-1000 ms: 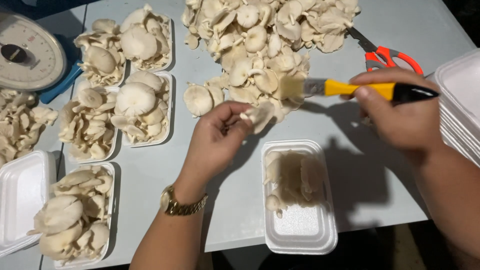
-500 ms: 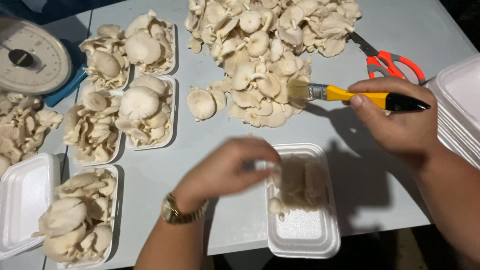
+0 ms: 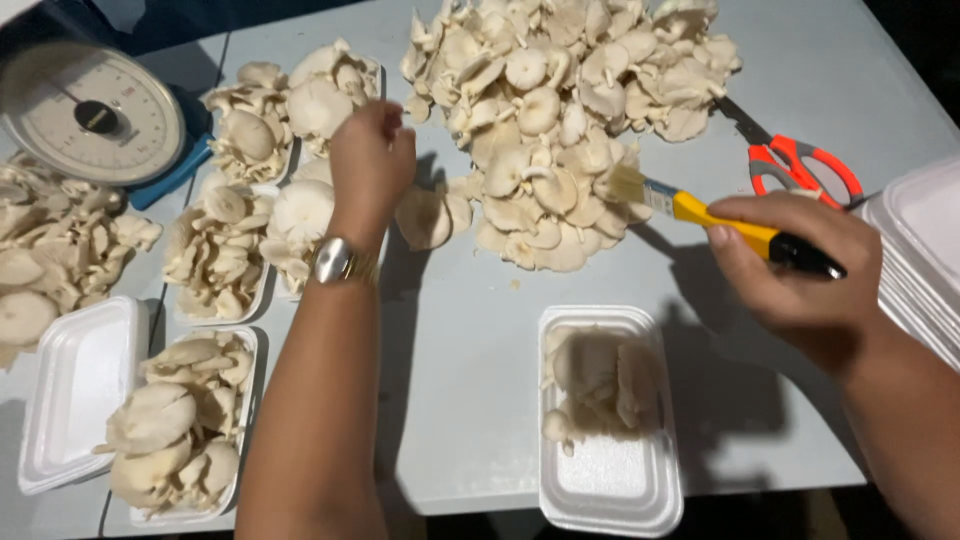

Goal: The person cleans oyster mushrooms by hand and with a yellow-handled brush, placing them into white foam trays.

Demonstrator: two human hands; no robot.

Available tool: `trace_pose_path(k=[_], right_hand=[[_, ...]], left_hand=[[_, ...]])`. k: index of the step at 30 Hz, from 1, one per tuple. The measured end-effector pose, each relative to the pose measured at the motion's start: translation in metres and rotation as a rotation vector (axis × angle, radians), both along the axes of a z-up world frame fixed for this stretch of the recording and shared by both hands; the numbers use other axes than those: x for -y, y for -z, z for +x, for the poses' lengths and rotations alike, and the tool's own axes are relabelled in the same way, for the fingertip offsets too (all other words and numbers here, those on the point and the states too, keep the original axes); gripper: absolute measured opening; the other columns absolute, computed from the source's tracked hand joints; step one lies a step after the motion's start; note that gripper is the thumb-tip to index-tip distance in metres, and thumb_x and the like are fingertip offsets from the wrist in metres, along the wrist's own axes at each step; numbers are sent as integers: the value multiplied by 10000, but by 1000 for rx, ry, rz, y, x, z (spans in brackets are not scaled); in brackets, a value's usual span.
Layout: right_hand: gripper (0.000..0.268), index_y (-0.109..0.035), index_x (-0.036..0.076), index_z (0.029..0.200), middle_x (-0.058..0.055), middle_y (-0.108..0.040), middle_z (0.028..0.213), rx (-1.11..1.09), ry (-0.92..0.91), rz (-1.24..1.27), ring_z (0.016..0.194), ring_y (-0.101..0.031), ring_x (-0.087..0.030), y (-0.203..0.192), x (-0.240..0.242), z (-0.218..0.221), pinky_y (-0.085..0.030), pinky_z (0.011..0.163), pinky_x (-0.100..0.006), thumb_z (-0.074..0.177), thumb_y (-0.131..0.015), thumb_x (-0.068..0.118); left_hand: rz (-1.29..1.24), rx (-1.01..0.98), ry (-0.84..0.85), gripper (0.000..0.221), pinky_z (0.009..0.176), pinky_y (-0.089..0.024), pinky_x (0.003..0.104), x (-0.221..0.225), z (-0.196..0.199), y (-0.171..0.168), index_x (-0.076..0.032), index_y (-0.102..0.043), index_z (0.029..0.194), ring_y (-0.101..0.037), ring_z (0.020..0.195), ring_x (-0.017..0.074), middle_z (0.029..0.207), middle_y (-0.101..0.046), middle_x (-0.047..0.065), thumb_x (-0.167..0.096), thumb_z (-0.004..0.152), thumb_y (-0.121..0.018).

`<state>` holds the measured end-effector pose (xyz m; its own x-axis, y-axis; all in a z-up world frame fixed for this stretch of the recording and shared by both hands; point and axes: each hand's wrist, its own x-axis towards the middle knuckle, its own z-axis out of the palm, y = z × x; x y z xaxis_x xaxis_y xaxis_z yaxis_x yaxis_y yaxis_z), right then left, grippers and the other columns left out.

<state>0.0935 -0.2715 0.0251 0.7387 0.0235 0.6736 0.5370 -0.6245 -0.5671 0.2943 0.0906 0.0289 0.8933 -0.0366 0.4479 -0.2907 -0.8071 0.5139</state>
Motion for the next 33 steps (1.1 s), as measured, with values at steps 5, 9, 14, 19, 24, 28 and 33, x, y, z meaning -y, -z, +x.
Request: trace_pose_path(k=[5,9,14,19,24,28,33], right_hand=[[151,-764,-16,1093,-156,-752,1082,-86,44,-45,952,-710,-230,-12,-5,-6,-531,885,-338,976,-709,62],[114,-739,10,1041,-152,-766,1014,63,-29,-152,872,-756,-260,-6,3,4,-560,795,-362,948,-707,67],[194,-681,56,1105,-113,-759,958,81,-90,-96,734,-715,-217,-4,4,6,-542,709,-326,913,-715,60],[174,-720,88,1060,-59,-775,936,30,-43,-127,676,-732,-149,-3,2,4,-547,669,-273,887,-738,94],[93,-702,53,994,-73,-701,802,55,-70,-148,575,-592,-202,-15,-5,3,-477,619,-305,925,-687,112],[92,-712,49,999,-99,-734,864,106,-81,-158,698,-711,-225,-12,-6,4,-531,668,-330,945,-670,110],[104,-704,47,1043,-109,-759,931,189,-67,-188,769,-735,-240,-2,-1,7,-535,697,-322,943,-718,71]], left_hand=[[70,-239,-145,399,775,-594,452,7,95,28,-35,-610,1316,-670,1067,354,1192,-698,170,-67,918,-623],[241,-391,-167,224,782,-583,422,19,139,57,-26,-559,1180,-669,956,322,1032,-694,148,-23,961,-606],[318,-451,-78,401,720,-583,504,15,166,70,18,-463,1271,-673,932,416,1034,-681,229,-37,910,-629],[388,-415,-150,57,614,-566,462,10,164,76,-24,-655,878,-688,762,365,814,-701,173,-53,924,-638],[344,-527,-165,233,529,-476,377,15,125,50,-55,-594,712,-599,629,281,688,-603,114,-87,943,-592],[317,-659,-114,218,512,-418,327,27,77,4,-89,-592,672,-544,582,212,618,-518,65,-112,879,-656],[380,-815,48,410,506,-315,329,36,27,-48,-121,-630,662,-381,480,158,553,-483,22,-382,951,-755]])
